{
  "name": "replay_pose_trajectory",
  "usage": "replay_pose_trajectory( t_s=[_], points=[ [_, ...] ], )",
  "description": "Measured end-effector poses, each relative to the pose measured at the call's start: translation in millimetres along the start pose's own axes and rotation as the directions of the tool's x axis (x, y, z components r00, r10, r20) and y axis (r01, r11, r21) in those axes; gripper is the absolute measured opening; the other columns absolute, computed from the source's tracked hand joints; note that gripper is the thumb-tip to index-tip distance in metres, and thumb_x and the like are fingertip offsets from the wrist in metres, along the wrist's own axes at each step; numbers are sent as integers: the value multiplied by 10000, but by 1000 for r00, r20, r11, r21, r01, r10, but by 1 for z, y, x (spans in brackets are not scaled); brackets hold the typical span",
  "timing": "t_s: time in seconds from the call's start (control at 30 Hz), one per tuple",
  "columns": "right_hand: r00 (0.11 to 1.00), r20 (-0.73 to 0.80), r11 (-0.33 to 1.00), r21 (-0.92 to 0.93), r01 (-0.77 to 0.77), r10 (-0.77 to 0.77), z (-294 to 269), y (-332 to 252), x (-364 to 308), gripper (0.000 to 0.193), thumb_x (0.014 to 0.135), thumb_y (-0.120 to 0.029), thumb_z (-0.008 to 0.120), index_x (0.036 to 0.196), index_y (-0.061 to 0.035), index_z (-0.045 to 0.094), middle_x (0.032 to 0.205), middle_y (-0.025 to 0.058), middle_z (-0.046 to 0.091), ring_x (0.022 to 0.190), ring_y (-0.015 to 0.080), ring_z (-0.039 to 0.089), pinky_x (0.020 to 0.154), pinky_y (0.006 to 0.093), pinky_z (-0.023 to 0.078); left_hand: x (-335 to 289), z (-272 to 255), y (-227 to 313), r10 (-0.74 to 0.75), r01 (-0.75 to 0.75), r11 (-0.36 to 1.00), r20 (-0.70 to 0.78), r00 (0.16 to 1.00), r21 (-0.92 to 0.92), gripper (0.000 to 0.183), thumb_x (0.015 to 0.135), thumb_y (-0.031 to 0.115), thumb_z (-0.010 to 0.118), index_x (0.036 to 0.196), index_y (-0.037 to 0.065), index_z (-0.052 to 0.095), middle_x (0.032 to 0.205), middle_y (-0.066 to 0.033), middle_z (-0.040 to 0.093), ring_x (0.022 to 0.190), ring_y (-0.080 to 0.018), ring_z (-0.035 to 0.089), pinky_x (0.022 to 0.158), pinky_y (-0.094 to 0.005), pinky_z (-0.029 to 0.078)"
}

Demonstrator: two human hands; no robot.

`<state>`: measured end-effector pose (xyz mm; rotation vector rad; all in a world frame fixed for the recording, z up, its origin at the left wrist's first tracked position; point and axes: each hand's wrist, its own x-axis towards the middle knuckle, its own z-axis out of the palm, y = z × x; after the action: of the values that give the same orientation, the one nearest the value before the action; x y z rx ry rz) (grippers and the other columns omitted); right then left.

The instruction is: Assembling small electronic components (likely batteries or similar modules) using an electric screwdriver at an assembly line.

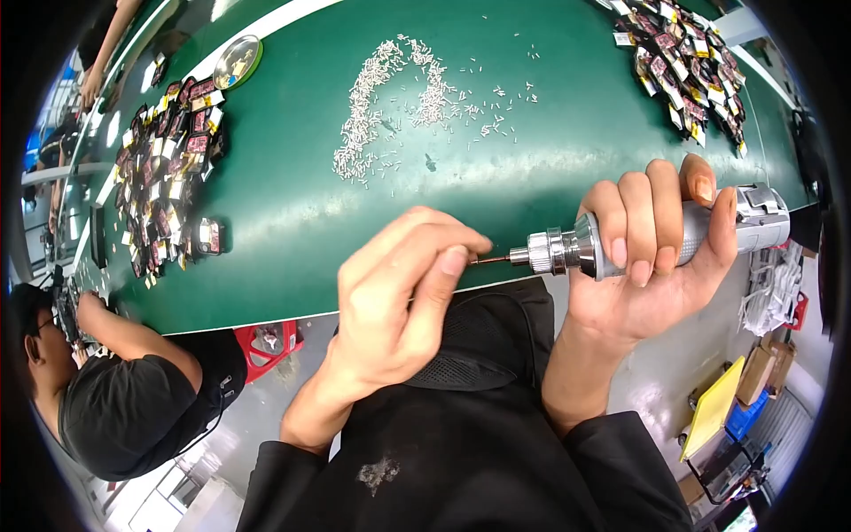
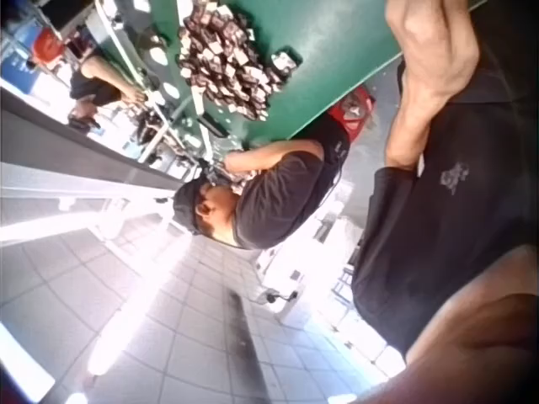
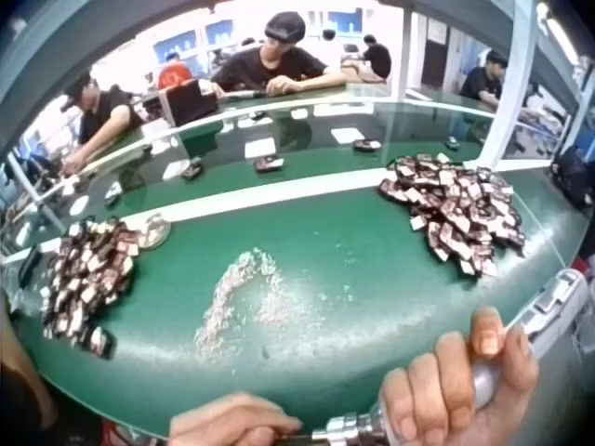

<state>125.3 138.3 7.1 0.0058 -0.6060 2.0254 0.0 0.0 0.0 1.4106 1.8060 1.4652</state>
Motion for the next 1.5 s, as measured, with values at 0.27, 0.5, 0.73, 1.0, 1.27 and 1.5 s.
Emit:
replay_pose_trajectory(
  t_s=[0.27,0.5,0.73,1.0,1.27,1.5],
  points=[
    [939,-334,997,-15,82,-82,-16,19,2,178,986,-212,417,874,-74,427,501,-23,325,376,72,298,423,237,327,79,-163,-38,39,232,819,-454,890,525,157,925,69,557,958,-52,652,739,-35,642,660,-61,563,604,-196,441],
    [956,-293,1000,3,14,-13,-21,13,-11,188,983,-227,429,876,-75,403,496,-10,327,363,82,307,402,246,342,167,-368,-138,-228,635,261,-593,772,727,230,774,239,646,881,35,651,909,-204,675,883,-356,649,818,-422,506],
    [946,-324,999,-36,-19,6,-22,21,-7,180,971,-221,425,861,-86,383,488,-12,337,356,76,312,383,245,357,215,-364,-185,-499,729,44,-617,609,683,482,877,422,538,1135,23,617,1182,-241,589,1104,-388,570,923,-454,463],
    [944,-327,998,-50,-50,30,-22,16,-6,182,974,-223,416,859,-86,384,488,-12,338,356,73,302,378,245,350,188,-387,-187,-365,444,126,-375,852,887,378,770,229,683,1028,-33,596,1024,-248,636,989,-385,608,852,-433,498],
    [971,-237,998,-30,-53,44,-19,12,-8,163,977,-212,444,889,-77,417,515,-18,341,397,75,333,437,239,353,165,-200,-64,3,-120,549,142,990,827,346,760,130,701,1041,-43,595,1001,-176,613,921,-320,609,817,-364,498],
    [971,-218,993,-25,-112,104,-21,11,-14,171,960,-236,412,890,-83,442,512,-17,352,399,97,350,457,272,363,45,-36,-2,273,-569,657,548,791,494,517,634,56,760,1089,-86,560,1068,-163,556,918,-323,590,745,-380,524]
  ],
)
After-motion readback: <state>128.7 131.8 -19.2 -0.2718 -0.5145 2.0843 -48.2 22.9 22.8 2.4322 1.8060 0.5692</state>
